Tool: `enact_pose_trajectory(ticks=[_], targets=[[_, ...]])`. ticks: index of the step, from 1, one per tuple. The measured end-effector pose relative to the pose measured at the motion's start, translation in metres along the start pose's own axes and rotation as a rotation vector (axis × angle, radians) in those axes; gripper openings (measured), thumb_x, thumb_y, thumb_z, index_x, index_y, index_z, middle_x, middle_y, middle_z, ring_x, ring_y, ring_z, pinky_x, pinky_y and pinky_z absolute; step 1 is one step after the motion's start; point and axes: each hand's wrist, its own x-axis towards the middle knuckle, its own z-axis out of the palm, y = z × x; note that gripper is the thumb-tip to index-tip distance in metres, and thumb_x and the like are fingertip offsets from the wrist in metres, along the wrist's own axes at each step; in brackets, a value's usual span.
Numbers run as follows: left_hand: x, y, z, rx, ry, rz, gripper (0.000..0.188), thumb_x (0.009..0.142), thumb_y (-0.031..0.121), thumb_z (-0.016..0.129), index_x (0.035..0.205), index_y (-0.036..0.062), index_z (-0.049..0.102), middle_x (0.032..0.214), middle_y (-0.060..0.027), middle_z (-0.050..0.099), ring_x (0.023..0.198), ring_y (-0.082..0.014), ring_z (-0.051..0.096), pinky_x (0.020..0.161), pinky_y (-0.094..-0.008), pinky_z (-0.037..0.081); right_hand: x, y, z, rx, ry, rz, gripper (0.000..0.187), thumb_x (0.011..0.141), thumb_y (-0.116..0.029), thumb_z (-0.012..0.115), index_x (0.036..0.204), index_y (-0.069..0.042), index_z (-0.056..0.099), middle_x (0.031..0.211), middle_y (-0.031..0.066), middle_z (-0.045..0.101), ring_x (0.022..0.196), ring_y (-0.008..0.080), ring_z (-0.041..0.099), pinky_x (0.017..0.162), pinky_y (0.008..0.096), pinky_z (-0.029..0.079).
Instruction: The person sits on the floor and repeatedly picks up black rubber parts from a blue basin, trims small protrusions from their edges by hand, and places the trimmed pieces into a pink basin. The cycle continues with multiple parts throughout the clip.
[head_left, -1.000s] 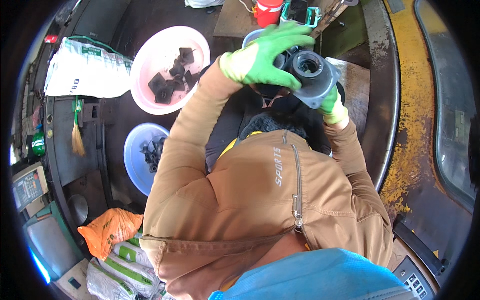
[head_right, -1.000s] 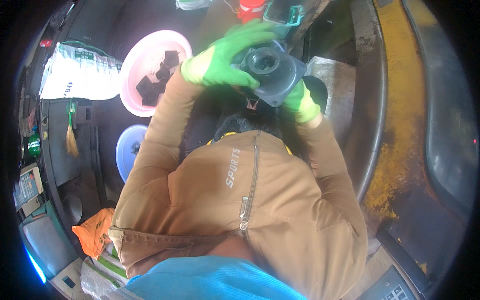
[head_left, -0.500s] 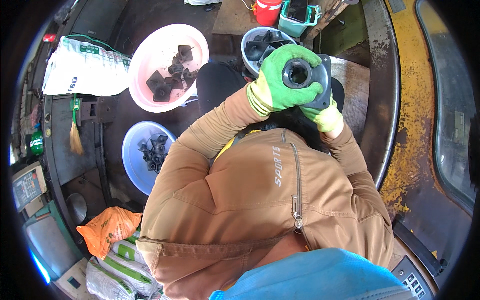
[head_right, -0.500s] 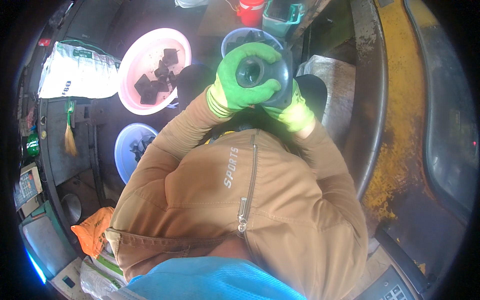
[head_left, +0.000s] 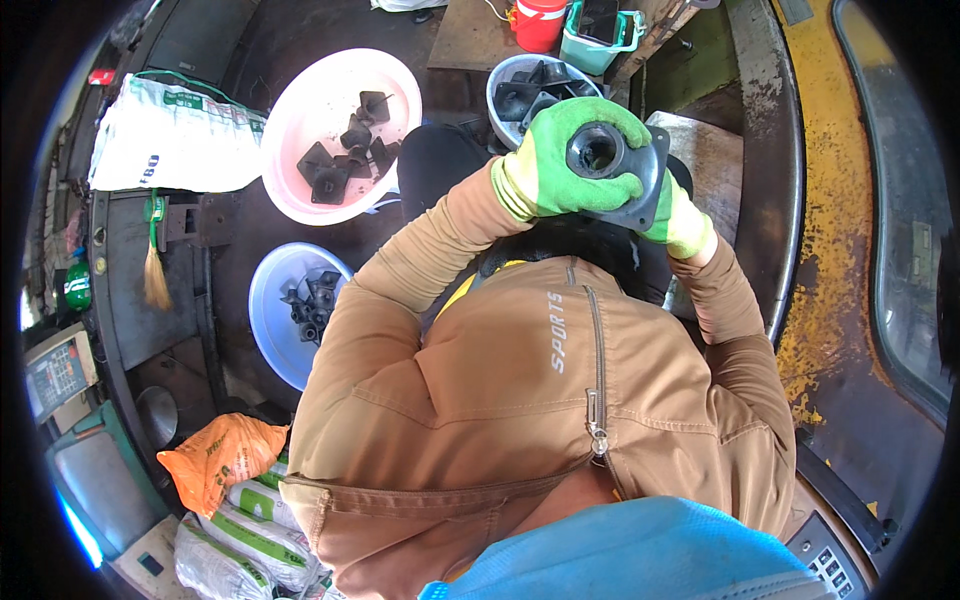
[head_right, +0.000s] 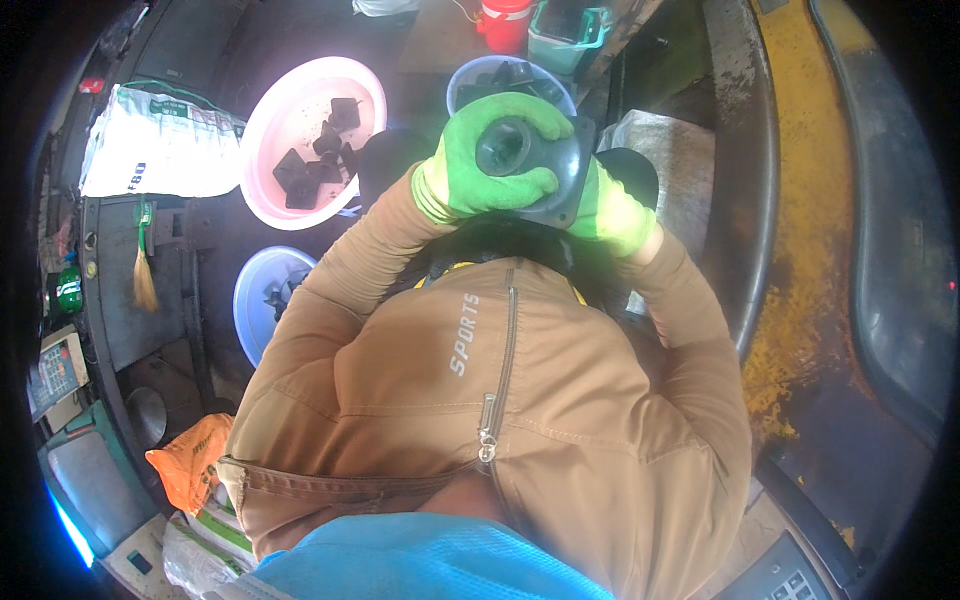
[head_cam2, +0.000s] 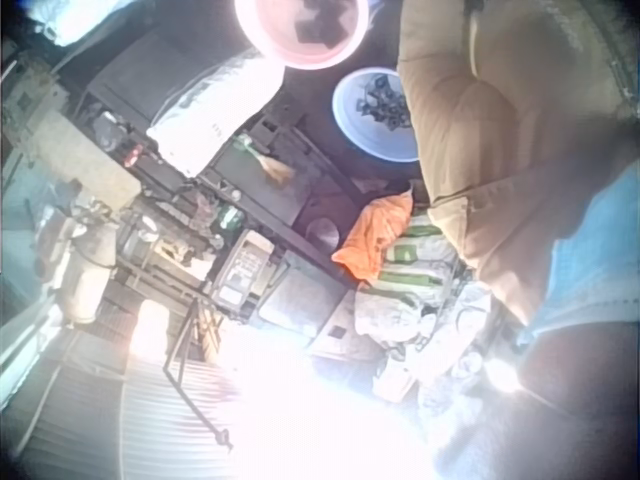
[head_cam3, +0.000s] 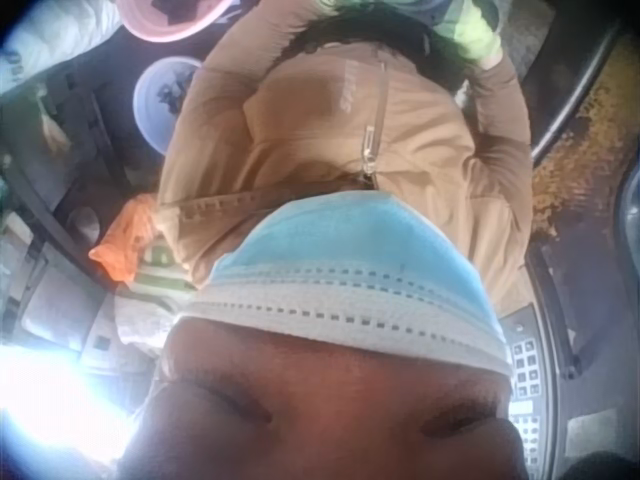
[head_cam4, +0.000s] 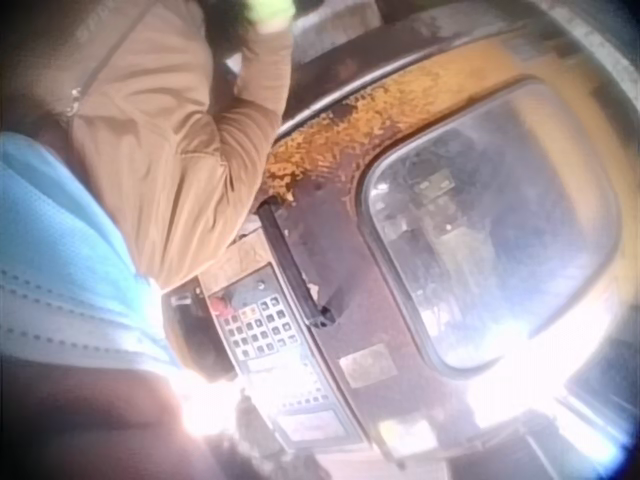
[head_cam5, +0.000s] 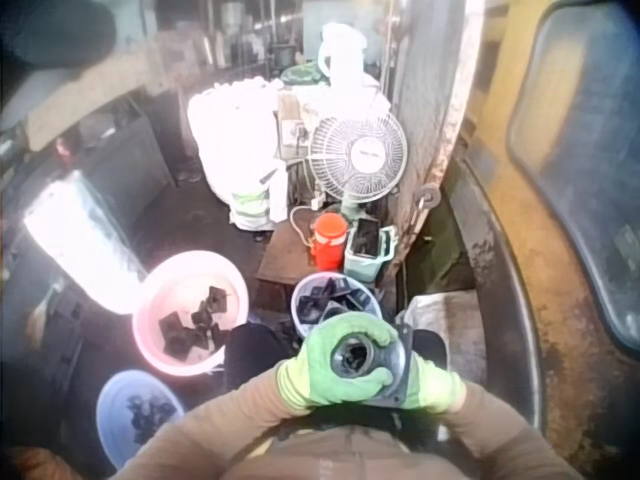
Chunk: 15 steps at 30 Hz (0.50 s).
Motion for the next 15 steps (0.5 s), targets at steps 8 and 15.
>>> enact_pose_trajectory(ticks=[8,15], targets=[[0.002,0.003,-0.010,-0.054,-0.328,-0.060,0.040,0.068,0.014,0.081,0.103,0.0038,0.065,0.107,-0.0108,0.067,0.098,-0.0230,0.063,0.085,-0.0351,0.051,-0.004,-0.010,-0.017,0.484,-0.299,-0.273,0.036,0.094,-0.013,0.059,0.129,-0.008,0.052,0.120,0.0044,0.061,0.114,0.0119,0.057,0.091,0.0269,0.050],[0.017,-0.014,-0.010,-0.299,-0.764,0.183,0.045,0.064,0.025,0.082,0.102,0.0062,0.066,0.111,-0.0104,0.067,0.113,-0.0303,0.058,0.097,-0.0432,0.044,-0.001,0.027,0.015,0.793,-0.296,0.230,0.057,0.083,-0.017,0.073,0.135,-0.012,0.049,0.128,0.0071,0.058,0.118,0.0145,0.055,0.102,0.0314,0.045]])
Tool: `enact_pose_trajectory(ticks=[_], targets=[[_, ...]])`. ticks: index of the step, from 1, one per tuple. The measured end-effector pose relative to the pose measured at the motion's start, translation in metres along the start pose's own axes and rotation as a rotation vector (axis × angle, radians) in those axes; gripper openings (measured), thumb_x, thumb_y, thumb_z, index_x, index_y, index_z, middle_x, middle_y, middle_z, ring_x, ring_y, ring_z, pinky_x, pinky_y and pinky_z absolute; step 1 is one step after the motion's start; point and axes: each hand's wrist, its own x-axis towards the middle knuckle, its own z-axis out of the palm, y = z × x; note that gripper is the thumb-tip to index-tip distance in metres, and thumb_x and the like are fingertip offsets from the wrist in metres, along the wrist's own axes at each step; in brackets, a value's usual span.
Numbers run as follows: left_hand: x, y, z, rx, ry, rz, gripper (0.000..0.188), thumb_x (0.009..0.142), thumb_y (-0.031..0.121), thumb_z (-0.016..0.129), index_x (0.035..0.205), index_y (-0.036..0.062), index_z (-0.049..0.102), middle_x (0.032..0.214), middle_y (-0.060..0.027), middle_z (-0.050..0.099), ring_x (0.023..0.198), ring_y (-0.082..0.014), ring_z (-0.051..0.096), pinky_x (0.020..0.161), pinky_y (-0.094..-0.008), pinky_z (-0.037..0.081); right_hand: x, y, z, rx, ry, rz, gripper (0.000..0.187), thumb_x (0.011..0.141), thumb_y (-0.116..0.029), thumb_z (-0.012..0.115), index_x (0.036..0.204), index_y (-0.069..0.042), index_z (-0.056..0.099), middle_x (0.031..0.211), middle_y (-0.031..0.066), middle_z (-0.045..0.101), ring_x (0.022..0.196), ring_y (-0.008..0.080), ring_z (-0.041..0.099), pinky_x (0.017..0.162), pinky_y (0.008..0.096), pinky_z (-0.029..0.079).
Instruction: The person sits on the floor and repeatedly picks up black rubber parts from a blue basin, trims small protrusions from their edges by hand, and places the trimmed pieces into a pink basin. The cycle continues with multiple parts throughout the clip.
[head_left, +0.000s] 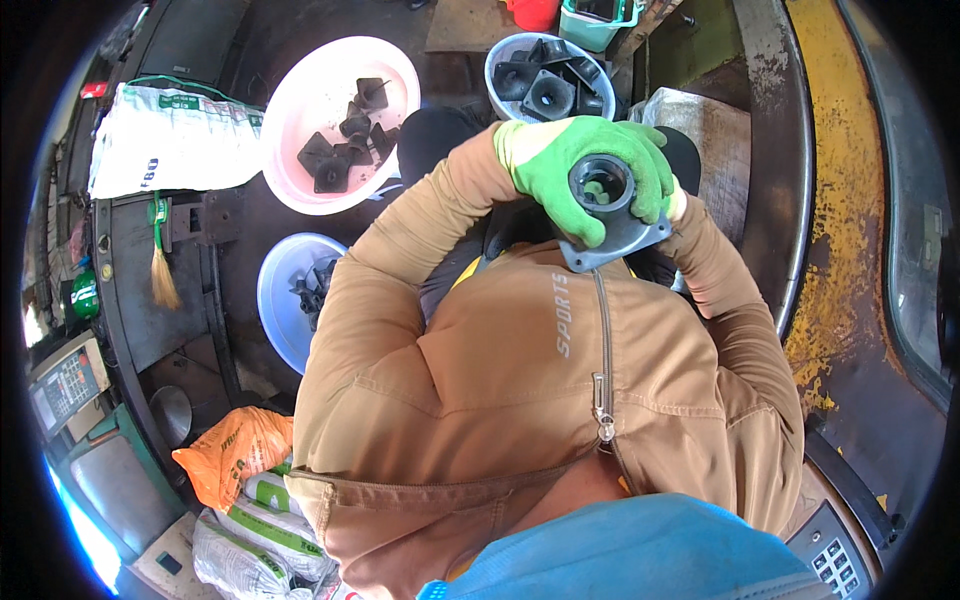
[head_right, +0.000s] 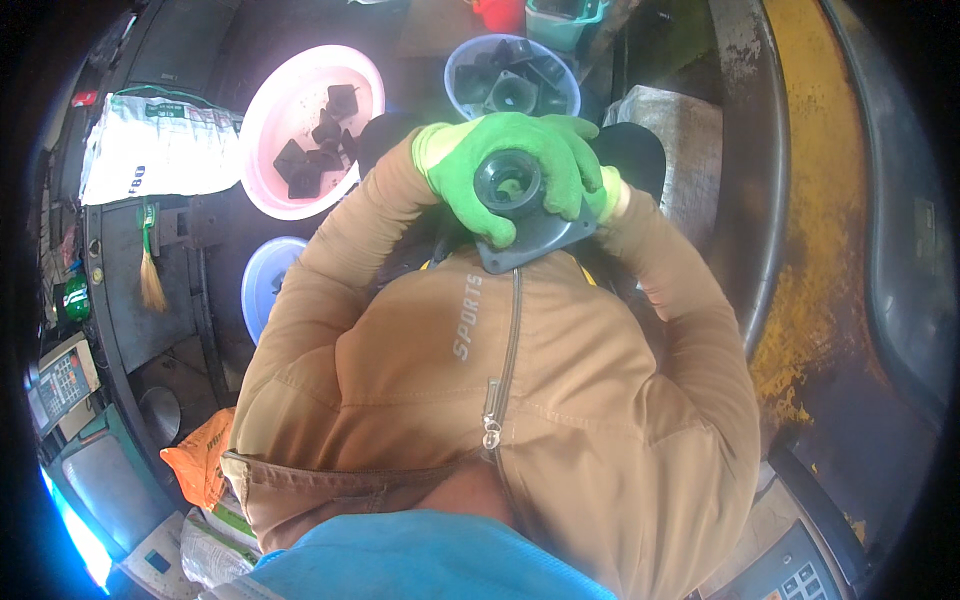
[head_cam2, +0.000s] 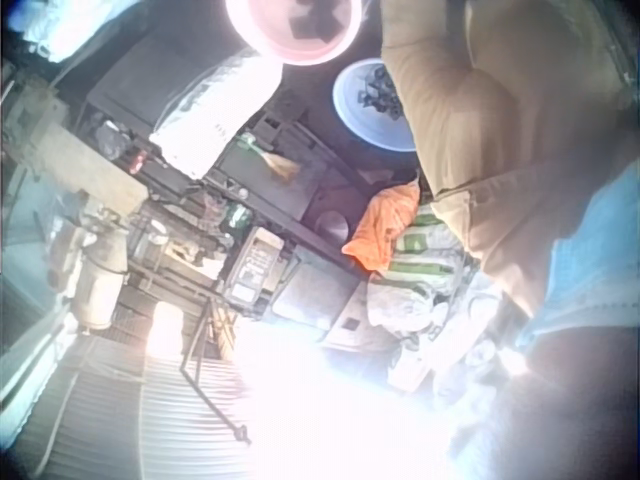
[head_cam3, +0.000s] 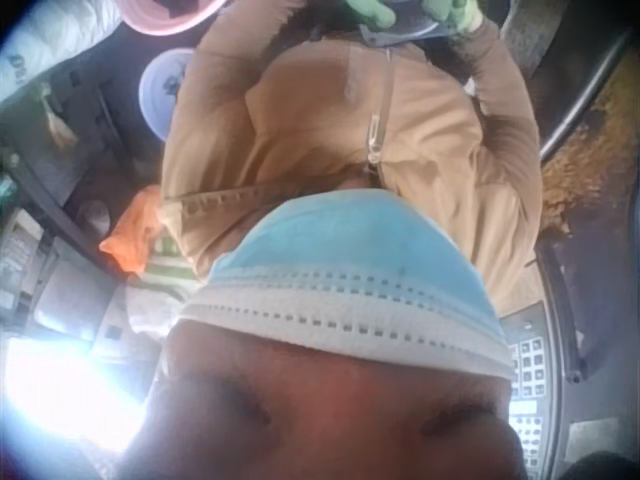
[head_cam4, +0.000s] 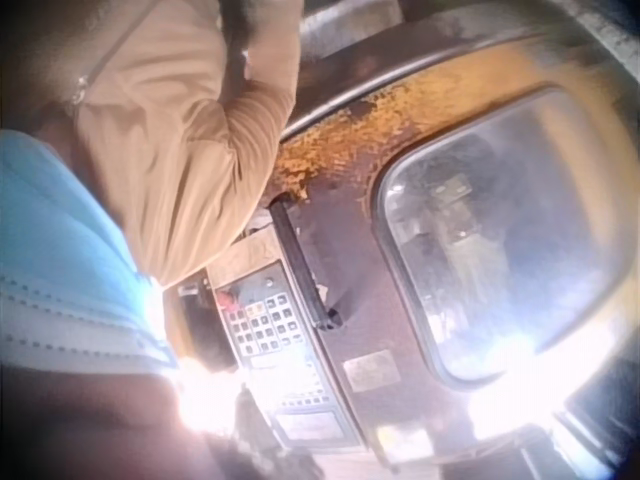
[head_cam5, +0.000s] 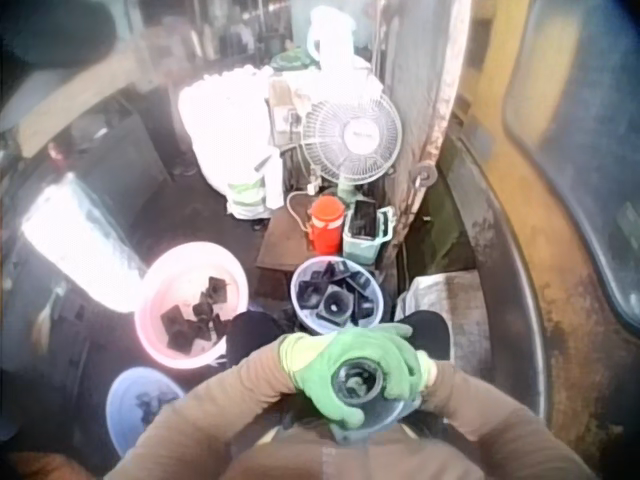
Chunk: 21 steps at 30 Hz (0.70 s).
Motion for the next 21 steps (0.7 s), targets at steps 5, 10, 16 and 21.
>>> enact_pose_trajectory(ticks=[5,10,16,21], targets=[[-0.008,0.027,-0.023,0.256,0.297,-0.480,0.081,0.060,0.019,0.077,0.135,0.0023,0.051,0.135,-0.0139,0.052,0.125,-0.0280,0.051,0.104,-0.0405,0.042,0.014,-0.031,0.002,-0.741,0.030,-0.750,0.059,0.081,-0.017,0.077,0.131,-0.001,0.050,0.124,0.0085,0.060,0.114,0.0171,0.058,0.095,0.0325,0.049],[0.004,0.010,0.018,0.510,0.921,-0.356,0.068,0.056,0.027,0.092,0.112,0.0035,0.063,0.124,-0.0177,0.062,0.112,-0.0321,0.061,0.097,-0.0417,0.047,0.026,-0.042,0.027,-0.707,0.461,-0.872,0.044,0.089,-0.018,0.066,0.128,-0.006,0.049,0.119,0.0097,0.060,0.107,0.0217,0.061,0.088,0.0326,0.051],[-0.003,-0.006,0.033,0.370,0.970,-0.129,0.048,0.062,0.016,0.086,0.103,0.0029,0.065,0.110,-0.0156,0.068,0.097,-0.0262,0.067,0.084,-0.0357,0.054,0.013,-0.037,0.040,-0.641,0.365,-0.817,0.043,0.085,-0.014,0.068,0.126,-0.007,0.055,0.117,0.0083,0.061,0.107,0.0220,0.061,0.087,0.0339,0.051],[-0.003,0.015,0.023,0.407,0.791,-0.092,0.044,0.063,0.014,0.084,0.101,0.0027,0.066,0.105,-0.0139,0.070,0.094,-0.0251,0.068,0.084,-0.0354,0.054,-0.010,-0.054,0.039,-0.738,0.235,-0.636,0.048,0.085,-0.014,0.069,0.129,-0.004,0.052,0.120,0.0092,0.060,0.110,0.0220,0.060,0.089,0.0335,0.051]])
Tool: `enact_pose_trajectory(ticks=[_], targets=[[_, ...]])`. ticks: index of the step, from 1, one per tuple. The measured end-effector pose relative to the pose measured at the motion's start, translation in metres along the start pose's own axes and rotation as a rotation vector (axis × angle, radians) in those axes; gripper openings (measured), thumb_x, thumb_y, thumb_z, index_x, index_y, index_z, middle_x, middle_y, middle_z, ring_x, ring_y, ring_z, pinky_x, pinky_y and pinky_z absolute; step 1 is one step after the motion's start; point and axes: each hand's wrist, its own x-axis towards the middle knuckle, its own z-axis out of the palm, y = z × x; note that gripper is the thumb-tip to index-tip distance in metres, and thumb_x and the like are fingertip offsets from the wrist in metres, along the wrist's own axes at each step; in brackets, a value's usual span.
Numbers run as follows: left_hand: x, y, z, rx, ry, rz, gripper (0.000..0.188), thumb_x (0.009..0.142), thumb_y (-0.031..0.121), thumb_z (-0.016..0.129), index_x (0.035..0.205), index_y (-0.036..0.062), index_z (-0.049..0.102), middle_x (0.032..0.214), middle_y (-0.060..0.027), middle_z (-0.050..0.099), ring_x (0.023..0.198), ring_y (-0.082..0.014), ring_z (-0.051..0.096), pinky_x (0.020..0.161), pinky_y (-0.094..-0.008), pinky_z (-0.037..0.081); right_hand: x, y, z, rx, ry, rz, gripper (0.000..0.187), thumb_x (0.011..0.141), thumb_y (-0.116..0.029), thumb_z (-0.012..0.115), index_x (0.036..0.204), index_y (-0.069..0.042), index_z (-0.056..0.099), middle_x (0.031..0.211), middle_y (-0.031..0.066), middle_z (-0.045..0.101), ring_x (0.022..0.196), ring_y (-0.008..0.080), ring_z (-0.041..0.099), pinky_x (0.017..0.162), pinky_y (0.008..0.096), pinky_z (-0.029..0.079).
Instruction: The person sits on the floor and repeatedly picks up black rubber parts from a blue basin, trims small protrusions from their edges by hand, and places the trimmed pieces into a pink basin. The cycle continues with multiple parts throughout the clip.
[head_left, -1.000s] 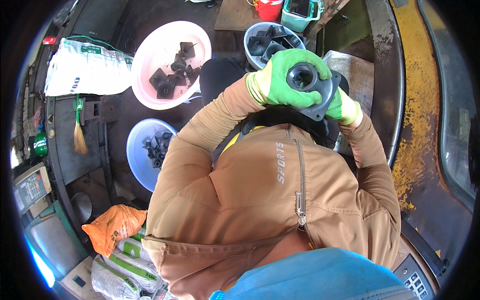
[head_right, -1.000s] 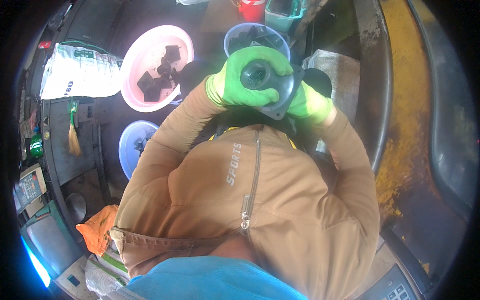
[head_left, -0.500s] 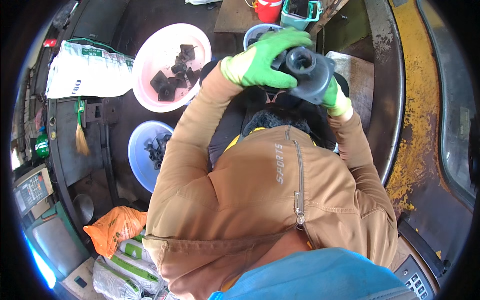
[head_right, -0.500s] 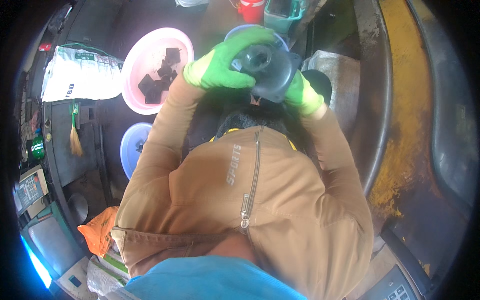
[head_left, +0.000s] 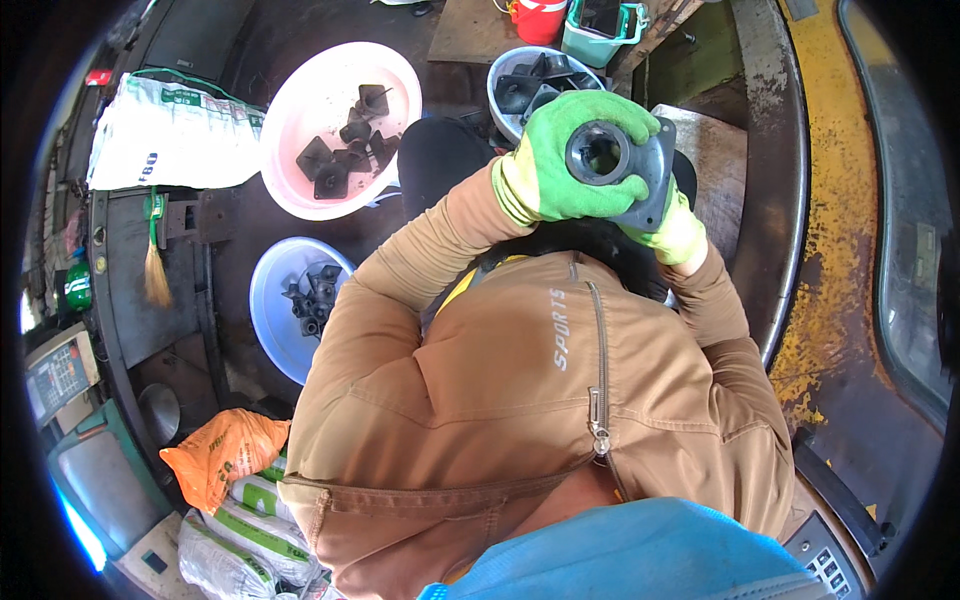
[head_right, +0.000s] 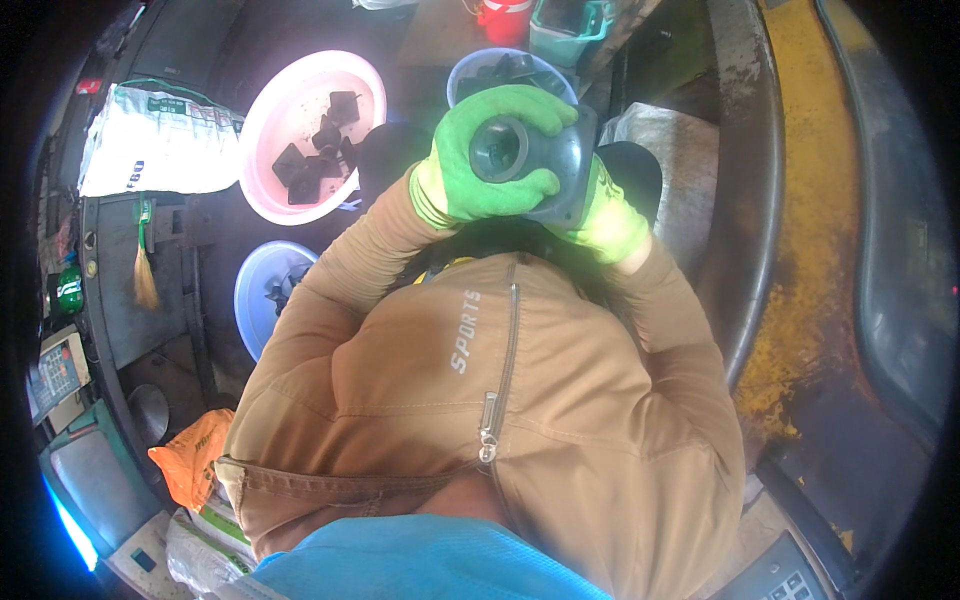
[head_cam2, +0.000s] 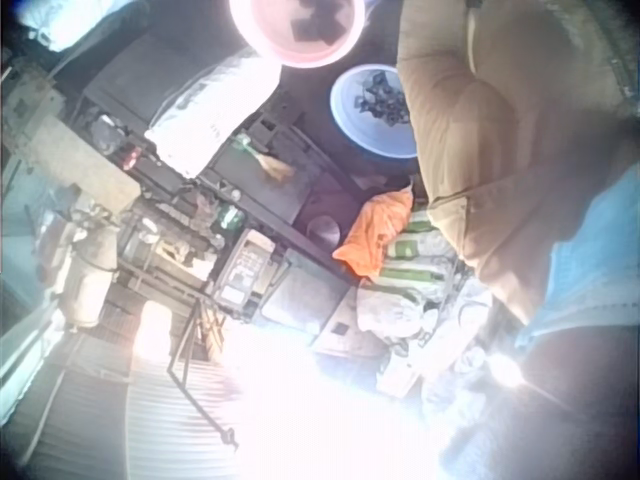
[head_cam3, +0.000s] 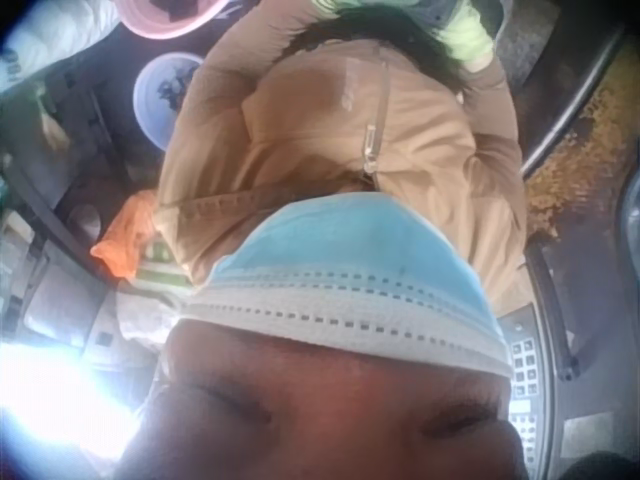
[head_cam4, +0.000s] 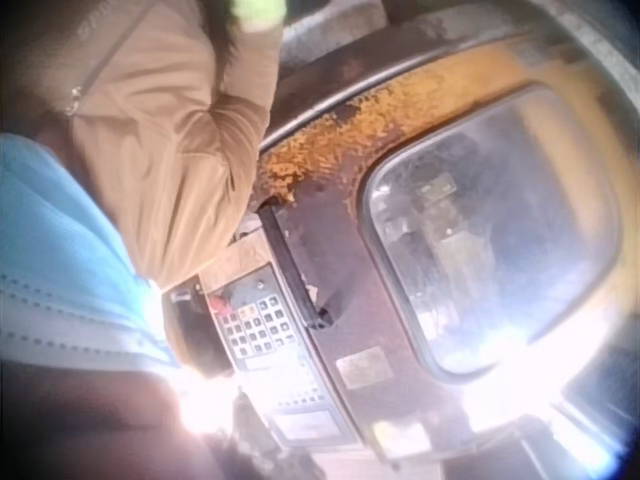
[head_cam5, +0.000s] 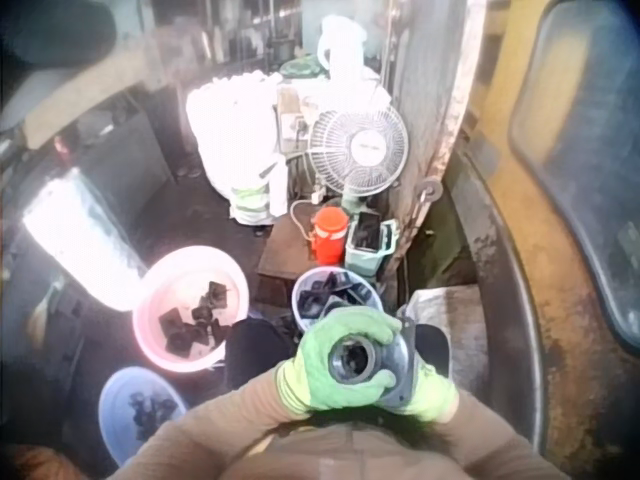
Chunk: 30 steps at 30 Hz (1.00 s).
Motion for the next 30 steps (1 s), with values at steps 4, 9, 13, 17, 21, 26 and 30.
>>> enact_pose_trajectory(ticks=[4,9,13,17,21,26,30], targets=[[0.001,0.007,0.000,-0.096,-0.117,-0.018,0.044,0.063,0.014,0.084,0.101,0.0024,0.066,0.103,-0.0142,0.070,0.095,-0.0257,0.068,0.083,-0.0358,0.053,-0.003,-0.004,-0.012,-0.114,-0.220,-0.133,0.054,0.089,-0.011,0.065,0.137,-0.004,0.043,0.130,0.0097,0.055,0.119,0.0183,0.055,0.095,0.0325,0.049],[0.003,0.002,-0.005,-0.173,-0.388,0.060,0.045,0.063,0.018,0.083,0.101,0.0013,0.066,0.104,-0.0132,0.069,0.101,-0.0283,0.065,0.092,-0.0395,0.048,-0.015,0.021,-0.024,0.481,-0.485,0.248,0.056,0.092,-0.017,0.064,0.142,-0.010,0.041,0.139,0.0070,0.049,0.128,0.0156,0.049,0.107,0.0314,0.042],[0.004,-0.018,-0.005,-0.414,-0.512,0.033,0.040,0.069,0.021,0.078,0.102,0.0026,0.065,0.108,-0.0094,0.067,0.106,-0.0313,0.061,0.103,-0.0457,0.039,-0.030,0.047,0.017,0.375,-0.273,0.251,0.048,0.095,-0.019,0.059,0.140,-0.011,0.045,0.137,0.0043,0.051,0.128,0.0145,0.049,0.106,0.0298,0.043],[-0.007,-0.033,-0.009,-0.265,0.012,-0.270,0.025,0.088,0.013,0.063,0.111,0.0029,0.059,0.104,-0.0109,0.064,0.102,-0.0233,0.060,0.092,-0.0409,0.047,-0.014,0.063,0.025,1.847,-0.646,0.373,0.037,0.106,-0.035,0.037,0.115,-0.008,0.061,0.067,-0.0008,0.054,0.050,0.0089,0.050,0.046,0.0240,0.042],[-0.013,-0.033,-0.017,0.172,0.197,-0.201,0.025,0.095,0.021,0.055,0.111,0.0020,0.056,0.098,-0.0126,0.061,0.093,-0.0243,0.060,0.083,-0.0410,0.054,-0.007,0.060,0.004,1.865,-0.044,0.367,0.043,0.105,-0.043,0.040,0.111,-0.003,0.056,0.060,-0.0031,0.037,0.044,0.0079,0.034,0.044,0.0244,0.029],[-0.015,-0.027,-0.012,-0.919,0.498,-0.492,0.030,0.098,0.029,0.051,0.112,0.0034,0.058,0.096,-0.0115,0.062,0.091,-0.0226,0.060,0.082,-0.0428,0.053,-0.007,0.041,-0.009,1.513,0.171,0.484,0.041,0.104,-0.041,0.043,0.115,-0.003,0.056,0.067,-0.0007,0.045,0.045,0.0074,0.033,0.045,0.0228,0.027],[-0.022,-0.027,-0.004,-0.367,0.399,-0.558,0.044,0.089,0.030,0.063,0.123,0.0024,0.054,0.108,-0.0127,0.062,0.097,-0.0229,0.061,0.086,-0.0383,0.051,0.001,0.025,0.000,0.981,0.387,0.568,0.039,0.101,-0.037,0.048,0.120,-0.004,0.058,0.076,0.0012,0.057,0.044,0.0057,0.033,0.042,0.0217,0.026]])
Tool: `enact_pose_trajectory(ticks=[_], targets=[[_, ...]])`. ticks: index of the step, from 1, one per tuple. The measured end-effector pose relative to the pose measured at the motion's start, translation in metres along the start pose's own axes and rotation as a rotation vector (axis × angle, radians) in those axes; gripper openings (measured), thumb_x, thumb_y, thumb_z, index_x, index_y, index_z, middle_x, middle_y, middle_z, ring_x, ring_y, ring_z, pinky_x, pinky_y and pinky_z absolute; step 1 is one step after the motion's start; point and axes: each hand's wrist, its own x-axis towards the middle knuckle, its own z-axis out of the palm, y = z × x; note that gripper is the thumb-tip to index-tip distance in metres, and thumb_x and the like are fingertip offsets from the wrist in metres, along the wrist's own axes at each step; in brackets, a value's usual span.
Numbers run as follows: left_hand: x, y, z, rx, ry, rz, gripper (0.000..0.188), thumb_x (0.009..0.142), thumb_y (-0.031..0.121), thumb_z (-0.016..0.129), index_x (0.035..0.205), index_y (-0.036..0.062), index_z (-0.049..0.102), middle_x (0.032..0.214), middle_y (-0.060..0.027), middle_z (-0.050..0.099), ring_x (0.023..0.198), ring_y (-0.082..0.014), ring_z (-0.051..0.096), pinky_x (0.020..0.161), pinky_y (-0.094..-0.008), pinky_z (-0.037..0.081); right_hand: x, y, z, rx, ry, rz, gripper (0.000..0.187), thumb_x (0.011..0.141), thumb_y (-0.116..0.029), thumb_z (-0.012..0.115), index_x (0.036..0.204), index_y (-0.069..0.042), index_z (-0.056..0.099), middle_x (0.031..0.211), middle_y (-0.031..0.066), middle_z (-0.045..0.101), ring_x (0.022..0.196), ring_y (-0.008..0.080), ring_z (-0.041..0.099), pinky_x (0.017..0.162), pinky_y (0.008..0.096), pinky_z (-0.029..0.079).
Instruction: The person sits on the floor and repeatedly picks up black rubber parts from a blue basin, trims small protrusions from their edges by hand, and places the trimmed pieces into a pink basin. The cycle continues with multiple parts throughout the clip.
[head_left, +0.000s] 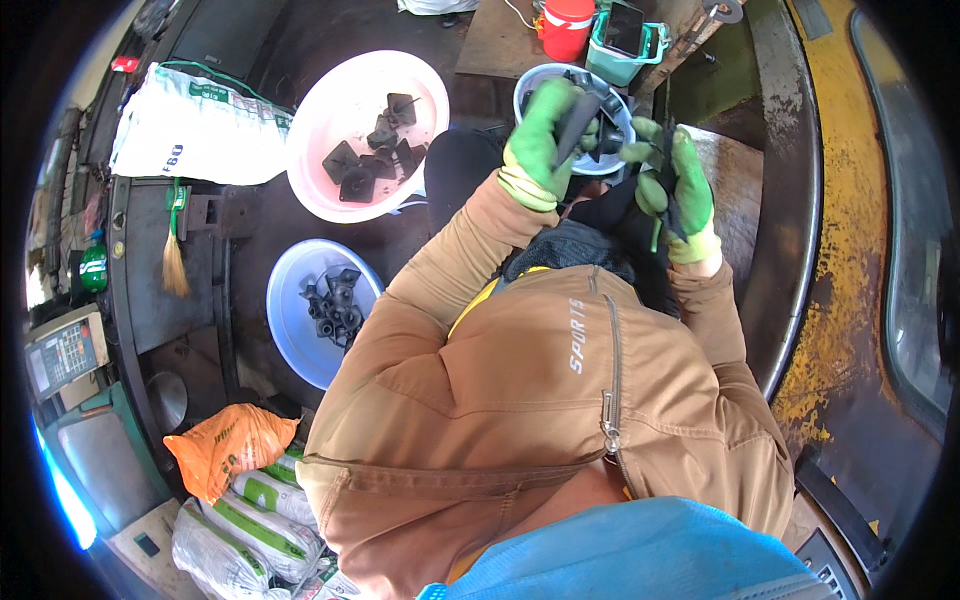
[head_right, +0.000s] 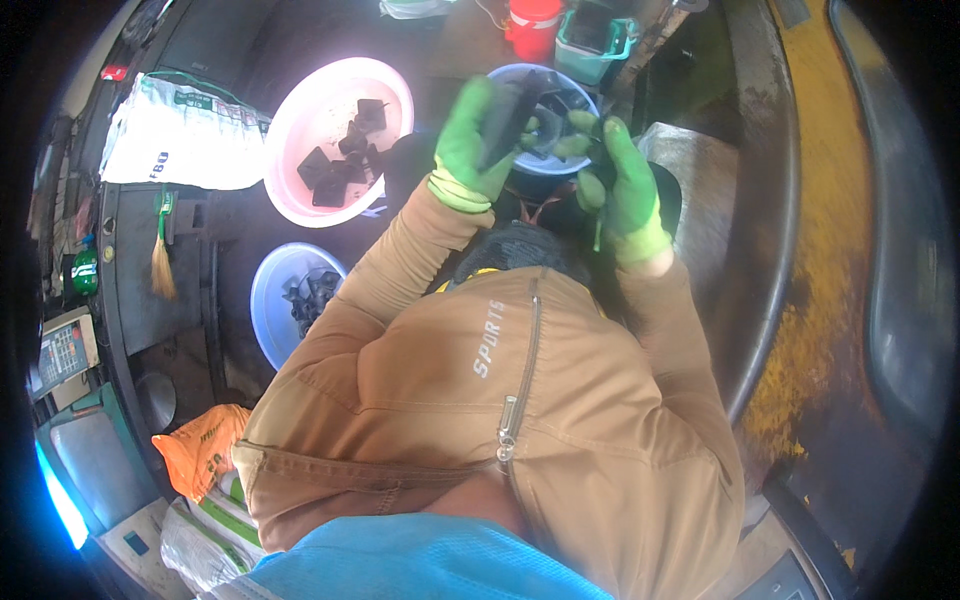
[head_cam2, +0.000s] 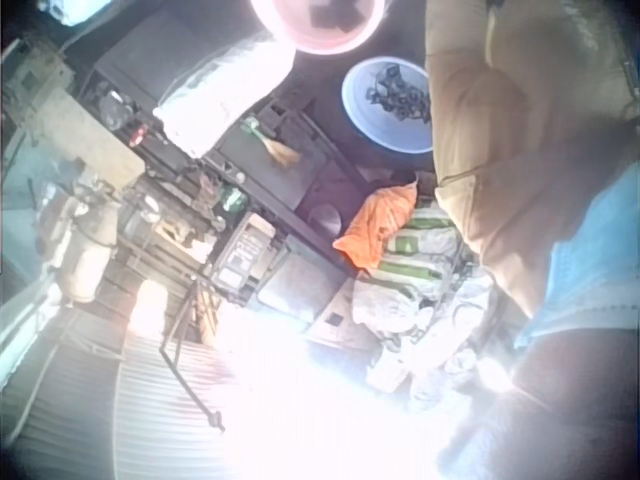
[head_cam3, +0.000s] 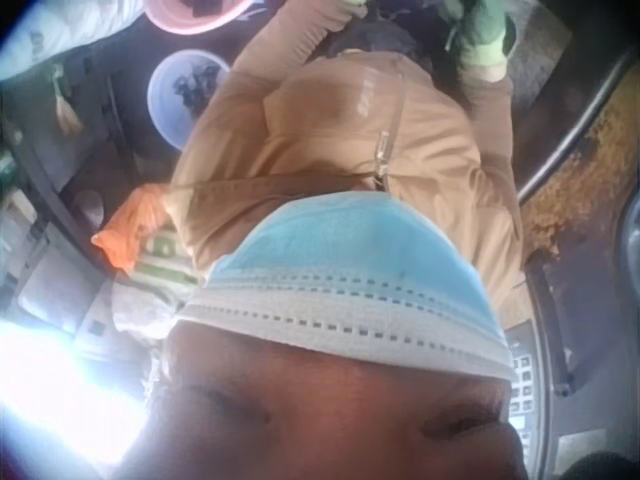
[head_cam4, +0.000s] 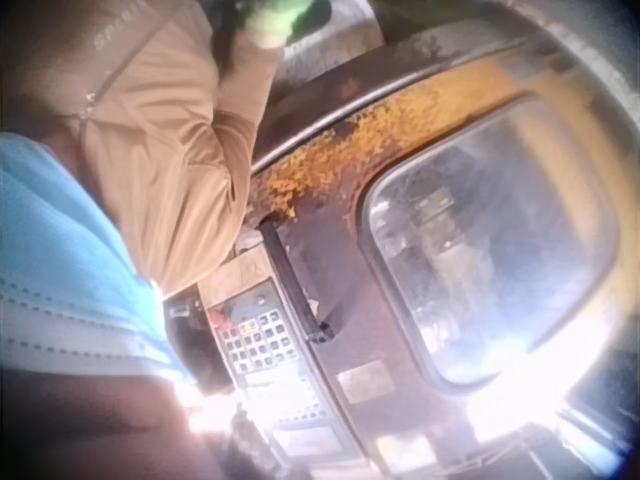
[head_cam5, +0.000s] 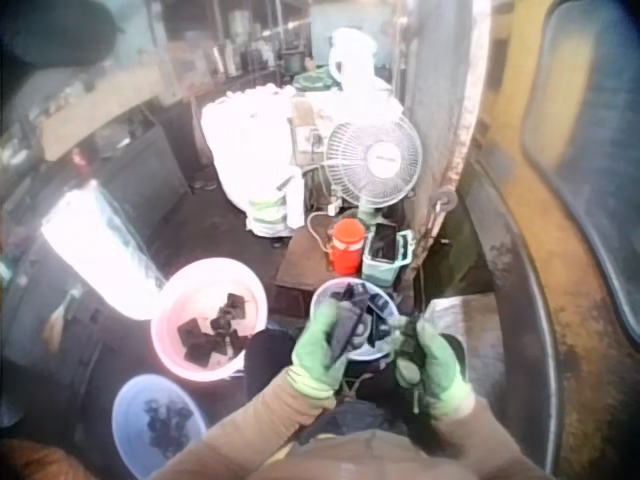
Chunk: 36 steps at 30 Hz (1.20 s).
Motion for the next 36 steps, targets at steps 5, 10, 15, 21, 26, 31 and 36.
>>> enact_pose_trajectory(ticks=[5,10,15,21,26,31,36], targets=[[-0.006,0.007,0.001,0.311,-0.136,0.135,0.074,0.076,0.038,0.080,0.130,-0.0023,0.049,0.123,-0.0149,0.057,0.102,-0.0279,0.061,0.094,-0.0346,0.050,0.004,-0.011,0.000,-0.031,-0.124,-0.045,0.035,0.095,-0.020,0.060,0.126,-0.005,0.057,0.095,0.0024,0.067,0.054,0.0024,0.048,0.045,0.0179,0.035],[-0.009,0.015,0.001,-0.665,-0.160,-0.360,0.078,0.090,0.062,0.052,0.142,0.0050,0.043,0.141,-0.0161,0.048,0.126,-0.0327,0.050,0.109,-0.0499,0.039,0.009,-0.013,-0.007,0.112,-0.315,0.097,0.037,0.092,-0.017,0.064,0.126,-0.005,0.056,0.104,0.0027,0.067,0.081,0.0048,0.061,0.060,0.0177,0.047],[-0.015,0.001,-0.005,-1.195,-0.455,-0.478,0.083,0.088,0.068,0.050,0.146,0.0102,0.037,0.148,-0.0226,0.039,0.132,-0.0504,0.040,0.101,-0.0736,0.033,0.020,-0.017,0.000,-0.982,0.199,-0.442,0.048,0.090,-0.025,0.070,0.128,-0.001,0.054,0.116,0.0076,0.064,0.103,0.0171,0.061,0.089,0.0298,0.049],[-0.003,0.006,-0.023,-0.907,-0.305,-0.572,0.056,0.095,0.052,0.047,0.136,0.0123,0.048,0.128,-0.0209,0.057,0.107,-0.0485,0.059,0.081,-0.0667,0.050,0.006,-0.059,-0.012,-1.304,-0.295,-0.621,0.030,0.092,-0.014,0.060,0.118,0.001,0.061,0.105,0.0160,0.069,0.094,0.0279,0.067,0.082,0.0358,0.052],[-0.005,0.012,-0.018,-0.749,-0.193,-0.629,0.044,0.094,0.041,0.051,0.125,0.0106,0.054,0.113,-0.0157,0.064,0.097,-0.0349,0.064,0.069,-0.0533,0.055,0.011,-0.069,-0.002,-1.590,-0.580,-0.850,0.032,0.085,-0.010,0.064,0.116,-0.003,0.065,0.094,0.0154,0.069,0.082,0.0339,0.066,0.070,0.0399,0.052],[-0.005,0.012,-0.021,-0.762,-0.237,-0.636,0.038,0.087,0.029,0.056,0.121,0.0117,0.057,0.110,-0.0132,0.065,0.095,-0.0334,0.066,0.067,-0.0529,0.056,0.011,-0.067,0.001,-1.673,-0.614,-0.884,0.033,0.083,-0.006,0.064,0.116,-0.003,0.065,0.091,0.0147,0.069,0.079,0.0324,0.066,0.067,0.0385,0.052],[-0.005,0.012,-0.022,-0.790,-0.229,-0.456,0.052,0.084,0.025,0.056,0.128,-0.0009,0.050,0.125,-0.0215,0.058,0.114,-0.0365,0.057,0.100,-0.0488,0.047,0.007,-0.053,-0.001,-1.594,-0.542,-0.851,0.031,0.087,-0.008,0.062,0.118,-0.002,0.064,0.098,0.0163,0.070,0.083,0.0311,0.068,0.069,0.0381,0.054]])
